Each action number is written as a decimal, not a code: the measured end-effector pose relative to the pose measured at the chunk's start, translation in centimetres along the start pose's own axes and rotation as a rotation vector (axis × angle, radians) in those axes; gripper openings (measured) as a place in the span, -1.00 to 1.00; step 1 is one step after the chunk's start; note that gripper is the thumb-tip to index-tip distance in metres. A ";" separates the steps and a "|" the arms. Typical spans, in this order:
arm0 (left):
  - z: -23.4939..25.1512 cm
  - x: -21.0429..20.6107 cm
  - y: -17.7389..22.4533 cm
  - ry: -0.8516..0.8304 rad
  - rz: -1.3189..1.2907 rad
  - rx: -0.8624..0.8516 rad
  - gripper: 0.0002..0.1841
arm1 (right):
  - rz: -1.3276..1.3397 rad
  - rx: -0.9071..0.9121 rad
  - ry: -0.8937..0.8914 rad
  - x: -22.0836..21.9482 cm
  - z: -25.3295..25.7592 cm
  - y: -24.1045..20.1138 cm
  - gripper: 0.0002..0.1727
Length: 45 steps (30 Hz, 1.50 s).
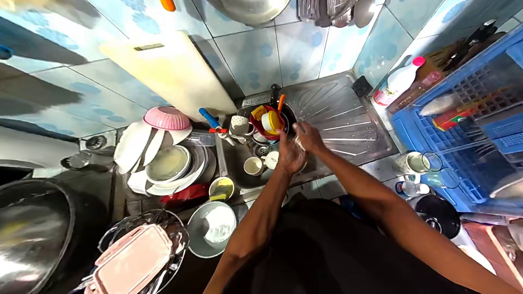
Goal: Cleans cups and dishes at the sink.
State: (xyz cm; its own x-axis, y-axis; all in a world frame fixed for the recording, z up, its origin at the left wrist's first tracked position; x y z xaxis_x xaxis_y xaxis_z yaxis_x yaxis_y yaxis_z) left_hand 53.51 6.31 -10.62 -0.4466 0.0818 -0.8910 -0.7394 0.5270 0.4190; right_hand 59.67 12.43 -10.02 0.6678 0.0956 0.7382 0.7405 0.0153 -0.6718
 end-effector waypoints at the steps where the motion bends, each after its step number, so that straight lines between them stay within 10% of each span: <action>1: -0.6 -0.3 0.0 -0.035 0.012 0.045 0.14 | -0.017 -0.060 -0.028 0.7 0.7 0.7 -0.33; 6: -2.3 0.2 1.4 -0.072 0.080 0.139 0.10 | 0.412 -0.398 -0.188 0.5 0.8 6.0 -0.31; 12: -2.1 3.9 0.8 0.157 0.280 0.197 -0.36 | 0.832 -0.274 -0.421 -1.7 -5.3 6.5 -0.70; 29: -5.7 12.1 -0.2 0.266 1.080 0.273 -0.57 | 0.626 -0.877 0.306 6.0 -23.0 23.0 -0.52; 38: -5.9 14.1 -1.2 0.279 1.101 0.305 -0.58 | -0.301 -0.780 -0.033 7.7 -21.5 20.7 -0.52; 45: -6.5 15.3 0.2 0.255 1.546 0.206 -0.66 | -0.424 -0.521 0.146 11.4 -11.6 23.1 -0.32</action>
State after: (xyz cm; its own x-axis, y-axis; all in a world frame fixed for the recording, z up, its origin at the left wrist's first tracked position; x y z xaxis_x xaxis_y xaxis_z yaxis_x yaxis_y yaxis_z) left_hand 43.29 2.17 -23.07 -0.7586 0.5000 0.4178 0.5611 0.1752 0.8090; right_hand 85.25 2.36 -16.44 0.2883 0.0510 0.9562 0.8552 -0.4628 -0.2332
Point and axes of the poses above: each hand's wrist, its own z-axis towards the middle knuckle, its own x-axis out of the back of the hand, y = z × x, the point moved 10 cm from there along z, towards the middle knuckle, and after that the axes turned 8 degrees about -z, right-handed, at the moved point
